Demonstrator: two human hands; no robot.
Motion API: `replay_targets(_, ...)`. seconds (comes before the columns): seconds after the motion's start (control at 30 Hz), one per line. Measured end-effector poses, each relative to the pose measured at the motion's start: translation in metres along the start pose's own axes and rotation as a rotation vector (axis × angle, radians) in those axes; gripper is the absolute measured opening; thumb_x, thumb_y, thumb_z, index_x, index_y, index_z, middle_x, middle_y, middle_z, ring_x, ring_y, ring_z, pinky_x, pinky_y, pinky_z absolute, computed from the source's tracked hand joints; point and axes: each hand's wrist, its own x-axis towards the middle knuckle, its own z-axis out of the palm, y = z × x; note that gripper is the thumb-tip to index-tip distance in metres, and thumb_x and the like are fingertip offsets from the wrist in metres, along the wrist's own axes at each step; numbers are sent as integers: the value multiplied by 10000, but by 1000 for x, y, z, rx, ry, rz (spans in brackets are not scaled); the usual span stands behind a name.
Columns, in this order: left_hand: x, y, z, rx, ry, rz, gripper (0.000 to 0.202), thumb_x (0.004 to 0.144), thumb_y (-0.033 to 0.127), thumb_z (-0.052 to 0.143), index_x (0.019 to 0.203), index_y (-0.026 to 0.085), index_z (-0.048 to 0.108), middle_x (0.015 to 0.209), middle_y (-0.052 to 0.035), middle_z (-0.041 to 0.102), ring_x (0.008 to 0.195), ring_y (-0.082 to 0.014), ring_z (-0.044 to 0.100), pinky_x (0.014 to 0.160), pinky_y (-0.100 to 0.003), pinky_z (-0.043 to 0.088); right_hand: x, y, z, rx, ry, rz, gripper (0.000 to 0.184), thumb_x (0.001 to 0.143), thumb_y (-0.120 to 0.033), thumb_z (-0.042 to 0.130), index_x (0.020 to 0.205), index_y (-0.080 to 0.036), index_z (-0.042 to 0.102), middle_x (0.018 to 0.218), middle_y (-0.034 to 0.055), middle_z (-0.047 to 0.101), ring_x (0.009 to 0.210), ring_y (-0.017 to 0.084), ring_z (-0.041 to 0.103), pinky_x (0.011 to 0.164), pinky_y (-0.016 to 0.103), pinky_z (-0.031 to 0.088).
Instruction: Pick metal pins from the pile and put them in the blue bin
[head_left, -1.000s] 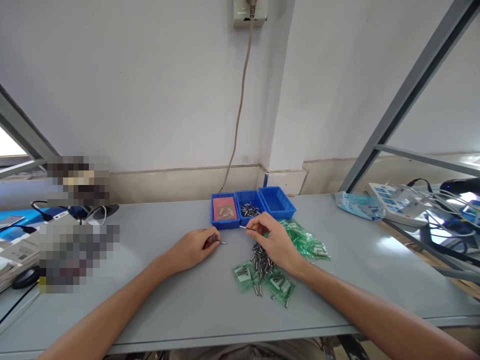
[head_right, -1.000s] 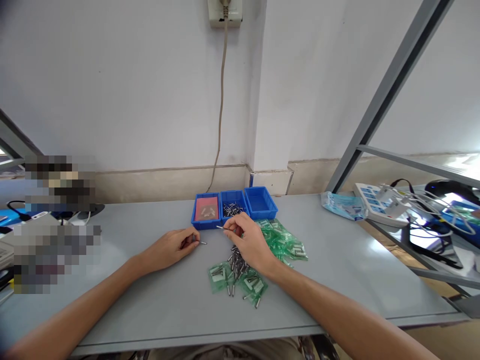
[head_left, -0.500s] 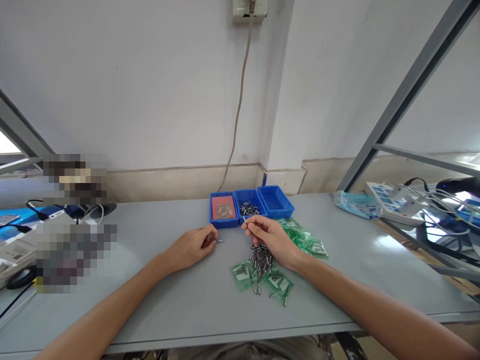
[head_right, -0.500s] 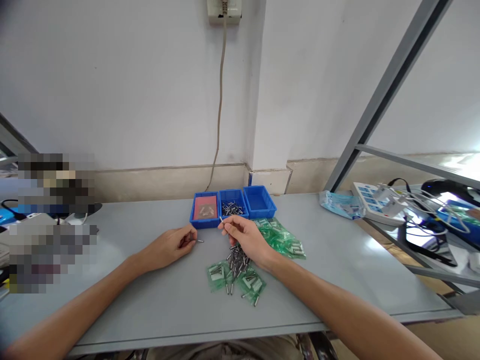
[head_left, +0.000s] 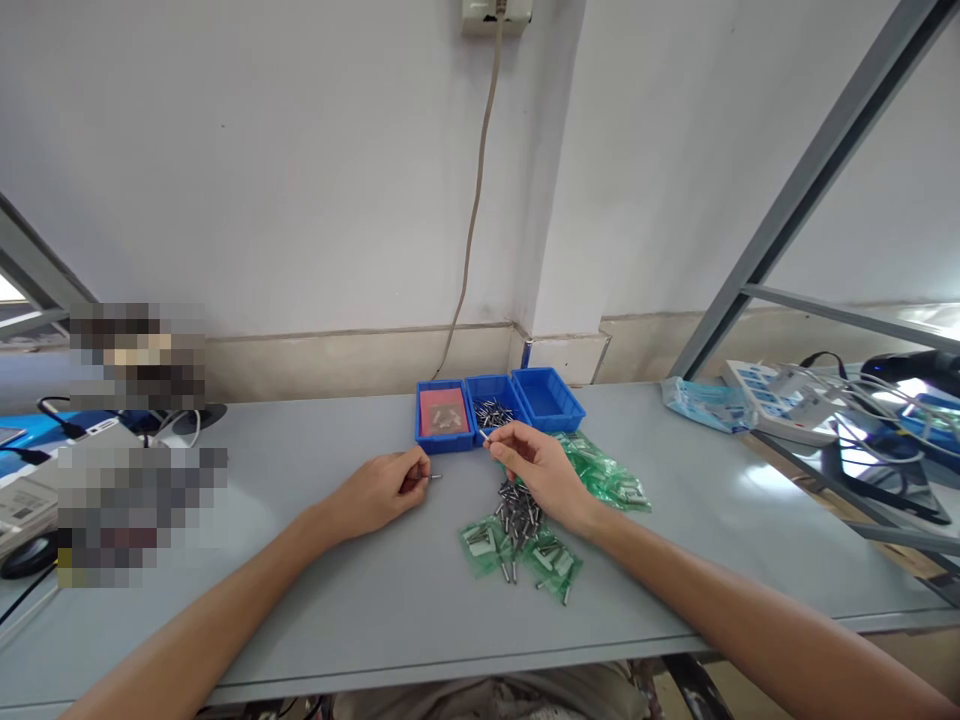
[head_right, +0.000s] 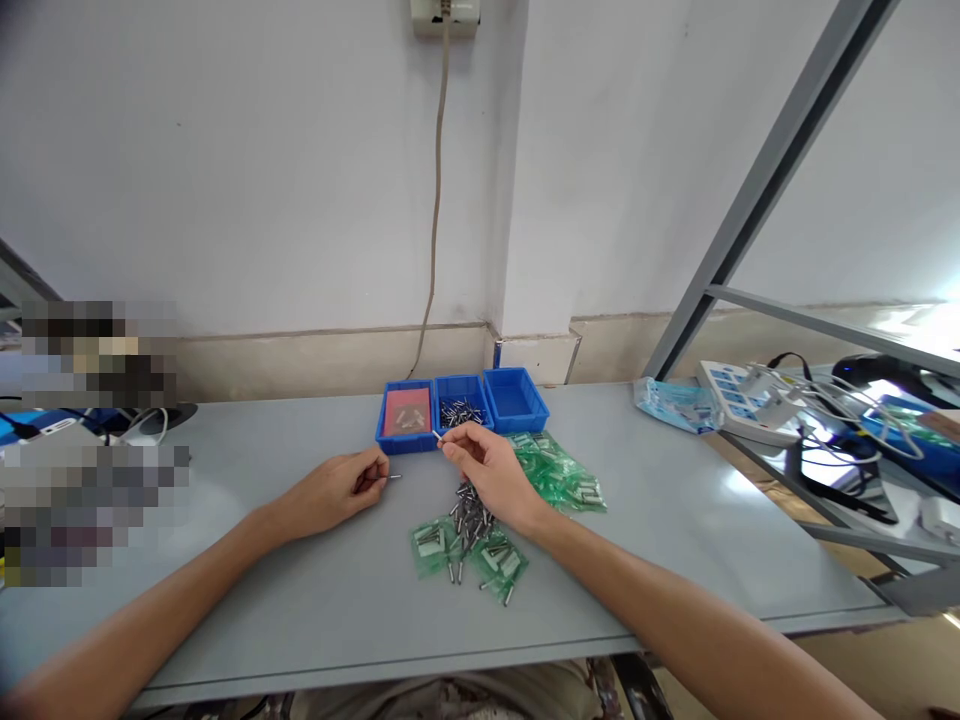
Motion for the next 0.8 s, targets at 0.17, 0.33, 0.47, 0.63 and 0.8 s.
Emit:
replay_targets(0.17, 1, 1, -1, -3, 4, 0, 95, 991, 327, 491, 975, 235, 509, 771, 26, 577, 660, -165, 504, 644, -271, 372, -4, -2, 0, -278, 89, -191, 42, 963, -274, 670, 989, -250, 692, 947, 21, 636, 857, 189, 606, 777, 340, 478)
replay_targets(0.33, 1, 0, 0, 3, 2, -1, 113, 1004, 349, 493, 985, 239, 515, 769, 31, 577, 661, -164, 508, 646, -269, 374, -6, -8, 1, -360, 98, -225, 46, 939, -201, 673, 923, -244, 680, 920, 17, 599, 828, 182, 589, 737, 331, 471)
replay_targets(0.47, 1, -2, 1, 32, 17, 11, 149, 1025, 371, 479, 996, 236, 535, 774, 26, 584, 663, -164, 514, 646, -274, 369, -6, -6, 2, -291, 81, -210, 22, 933, -232, 691, 924, -246, 678, 917, 13, 605, 835, 181, 585, 760, 330, 469)
replay_targets(0.63, 1, -2, 2, 55, 20, 24, 225, 1060, 410, 428, 1001, 230, 551, 782, 12, 603, 672, -174, 526, 653, -283, 369, -3, -4, 2, -82, 5, -80, 143, 938, -380, 707, 944, -242, 671, 858, 2, 614, 766, 172, 560, 707, 321, 452)
replay_targets(0.8, 1, -1, 0, 60, 19, 26, 284, 1091, 422, 360, 1007, 227, 548, 843, -9, 641, 711, -190, 556, 677, -293, 384, -1, -4, 2, 80, -66, 77, 312, 956, -533, 650, 969, -223, 686, 841, 3, 623, 629, 135, 507, 611, 298, 421)
